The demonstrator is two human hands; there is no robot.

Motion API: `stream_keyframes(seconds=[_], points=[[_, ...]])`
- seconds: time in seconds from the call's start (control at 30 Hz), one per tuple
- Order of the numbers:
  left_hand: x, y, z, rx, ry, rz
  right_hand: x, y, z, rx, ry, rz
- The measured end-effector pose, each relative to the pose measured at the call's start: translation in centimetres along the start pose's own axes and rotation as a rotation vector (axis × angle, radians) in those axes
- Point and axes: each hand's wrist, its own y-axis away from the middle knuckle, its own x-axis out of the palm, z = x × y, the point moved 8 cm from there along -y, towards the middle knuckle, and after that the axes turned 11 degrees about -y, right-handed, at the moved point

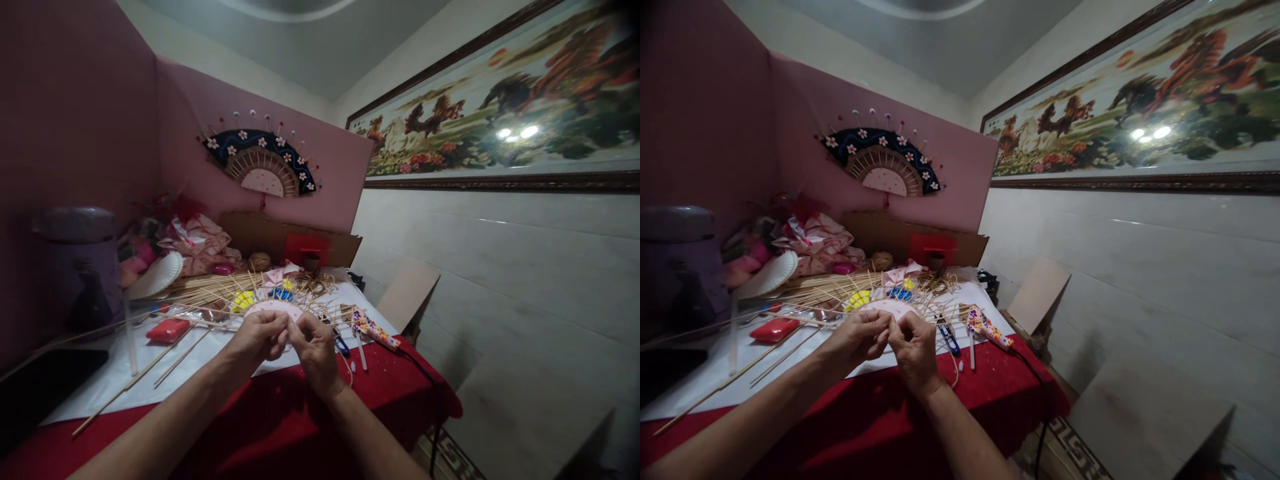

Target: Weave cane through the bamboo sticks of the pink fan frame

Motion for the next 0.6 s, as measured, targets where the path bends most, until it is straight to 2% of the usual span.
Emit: stream_keyframes(seconds=[0.27,0.4,0.6], points=[[-0.2,0.1,0.1,-0.033,0.148,-0.033,0.0,0.5,0.9,-0.089,0.071,0.011],[0.0,0.2,0.1,-0.078,0.234,-0.012,-0.2,0.8,1.5,-0.122,0.097,-0.015],[0.3,0.2,0.5,-0.087,0.301,0.006,-0.5,0.7,0.8,-0.064,-0.01,-0.08]])
